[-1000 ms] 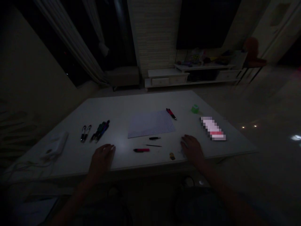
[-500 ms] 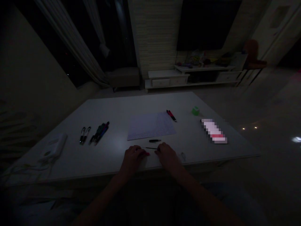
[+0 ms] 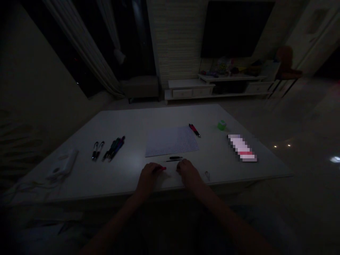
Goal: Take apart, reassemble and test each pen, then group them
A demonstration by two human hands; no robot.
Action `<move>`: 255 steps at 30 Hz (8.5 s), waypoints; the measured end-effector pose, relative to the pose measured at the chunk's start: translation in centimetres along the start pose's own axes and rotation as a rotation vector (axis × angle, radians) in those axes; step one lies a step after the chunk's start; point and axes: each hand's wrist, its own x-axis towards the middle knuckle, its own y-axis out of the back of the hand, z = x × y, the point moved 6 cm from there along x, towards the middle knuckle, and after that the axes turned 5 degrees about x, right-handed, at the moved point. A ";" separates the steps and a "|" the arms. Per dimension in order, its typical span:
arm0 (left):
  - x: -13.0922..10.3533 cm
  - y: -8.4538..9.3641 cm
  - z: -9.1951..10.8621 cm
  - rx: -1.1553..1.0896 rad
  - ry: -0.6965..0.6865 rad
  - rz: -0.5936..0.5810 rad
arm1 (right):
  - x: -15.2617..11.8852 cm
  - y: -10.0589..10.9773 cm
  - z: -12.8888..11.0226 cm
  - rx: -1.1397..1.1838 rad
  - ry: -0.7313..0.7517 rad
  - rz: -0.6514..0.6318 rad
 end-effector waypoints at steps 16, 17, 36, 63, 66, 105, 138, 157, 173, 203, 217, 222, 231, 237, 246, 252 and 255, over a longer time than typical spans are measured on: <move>-0.7 0.2 1.0 -0.212 0.044 -0.059 | 1.1 0.0 -4.2 0.313 0.133 -0.045; -0.8 0.3 1.0 -0.231 0.053 -0.068 | 1.2 -0.1 -4.2 0.324 0.133 -0.061; -0.3 2.5 -1.5 -0.604 0.327 0.050 | 4.2 -0.9 1.6 -0.093 0.035 -0.001; -0.4 1.0 0.4 -0.145 0.075 -0.055 | 2.0 1.8 -3.1 -0.160 0.361 0.048; -0.9 0.3 1.3 0.087 -0.026 -0.135 | 1.7 1.0 -3.8 -0.161 0.426 -0.001; -0.6 2.3 0.0 -0.557 0.340 0.071 | 5.8 2.9 1.3 -0.058 -0.061 -0.019; -0.3 1.3 1.9 -0.562 0.324 -0.021 | 4.6 1.2 -5.5 0.884 -0.084 0.111; -0.3 1.2 1.7 -0.561 0.325 -0.024 | 4.7 1.9 -5.3 0.938 -0.073 0.155; -0.3 1.4 1.6 -0.568 0.326 -0.014 | 5.1 -0.4 -4.3 0.688 0.008 -0.017; -0.9 1.4 0.5 -0.358 0.291 -0.055 | 4.3 3.1 -4.5 0.313 0.227 0.141; -0.9 1.1 0.5 -0.286 0.255 -0.115 | 3.9 3.8 -5.2 0.228 0.327 0.104; -0.9 0.7 0.6 -0.190 0.201 -0.150 | 3.7 2.7 -5.2 0.317 0.227 -0.062; -0.5 -0.2 1.7 -0.112 0.139 -0.229 | 3.4 1.1 -4.9 0.484 0.016 -0.129; 0.5 0.2 2.7 -0.183 0.151 -0.189 | 3.8 3.2 -4.1 0.420 -0.018 -0.052; 1.7 0.3 3.1 -0.107 0.126 -0.173 | 4.7 3.2 -3.7 0.401 -0.049 0.064; 2.3 0.8 3.3 -0.236 0.143 -0.110 | 5.6 2.8 -3.6 0.612 -0.064 0.076; 2.4 0.7 3.6 -0.299 0.163 -0.088 | 5.7 2.8 -3.3 0.640 -0.130 0.193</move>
